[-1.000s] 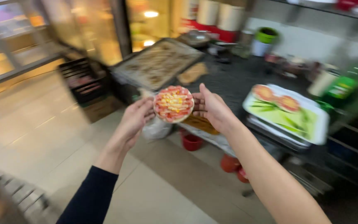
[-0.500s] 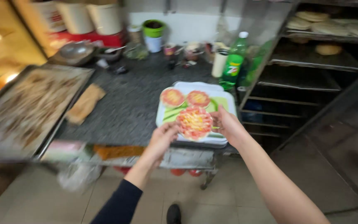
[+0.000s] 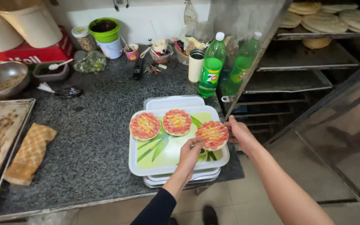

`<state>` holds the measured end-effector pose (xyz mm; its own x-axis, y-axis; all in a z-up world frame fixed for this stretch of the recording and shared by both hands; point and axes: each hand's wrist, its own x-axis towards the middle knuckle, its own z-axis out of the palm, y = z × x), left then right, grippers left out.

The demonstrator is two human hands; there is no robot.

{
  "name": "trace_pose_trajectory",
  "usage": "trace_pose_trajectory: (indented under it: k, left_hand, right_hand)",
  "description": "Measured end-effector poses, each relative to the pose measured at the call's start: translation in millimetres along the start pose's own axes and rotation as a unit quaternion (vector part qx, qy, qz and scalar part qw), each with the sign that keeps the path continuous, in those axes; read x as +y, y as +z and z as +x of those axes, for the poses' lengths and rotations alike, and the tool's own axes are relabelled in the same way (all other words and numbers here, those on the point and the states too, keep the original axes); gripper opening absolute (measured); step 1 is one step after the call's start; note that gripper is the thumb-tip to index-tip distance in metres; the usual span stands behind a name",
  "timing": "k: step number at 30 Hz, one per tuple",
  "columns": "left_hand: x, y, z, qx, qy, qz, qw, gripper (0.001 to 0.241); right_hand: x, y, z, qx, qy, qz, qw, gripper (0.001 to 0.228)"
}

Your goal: Organizing trays of small pizzas, buns, and croissants and placing them into a bakery display case.

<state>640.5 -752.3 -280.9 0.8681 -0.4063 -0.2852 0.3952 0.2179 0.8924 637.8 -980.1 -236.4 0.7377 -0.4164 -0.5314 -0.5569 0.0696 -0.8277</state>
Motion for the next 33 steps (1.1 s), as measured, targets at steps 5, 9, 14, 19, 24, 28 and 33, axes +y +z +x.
trace_pose_trajectory:
  k: [5,9,14,19,24,28,33]
  left_hand:
    - [-19,15,40,0.036,0.005,-0.021,0.999,0.03]
    - [-30,33,64,0.073,0.0,-0.02,0.997,0.038]
    - [-22,47,65,0.116,0.005,-0.017,0.993,0.046]
    - [-22,46,64,0.15,0.023,-0.018,0.988,0.047]
    - [-26,52,62,0.16,0.037,-0.022,0.986,0.048]
    - [-16,60,43,0.193,0.006,-0.024,0.981,0.05]
    - [-24,40,19,0.182,0.049,-0.031,0.982,0.045]
  right_hand:
    - [1,-8,68,-0.038,0.01,-0.002,0.999,0.06]
    - [-5,-13,115,-0.06,0.002,-0.015,0.998,0.061]
    - [-10,-8,135,-0.079,0.001,-0.058,0.995,0.059]
    - [-9,-8,145,-0.094,0.019,-0.029,0.995,0.061]
    - [-3,-14,153,-0.126,0.01,-0.033,0.991,0.063]
    - [-3,-15,141,-0.107,-0.019,-0.084,0.991,0.057]
    - [-25,11,98,0.026,-0.345,-0.237,0.908,0.055]
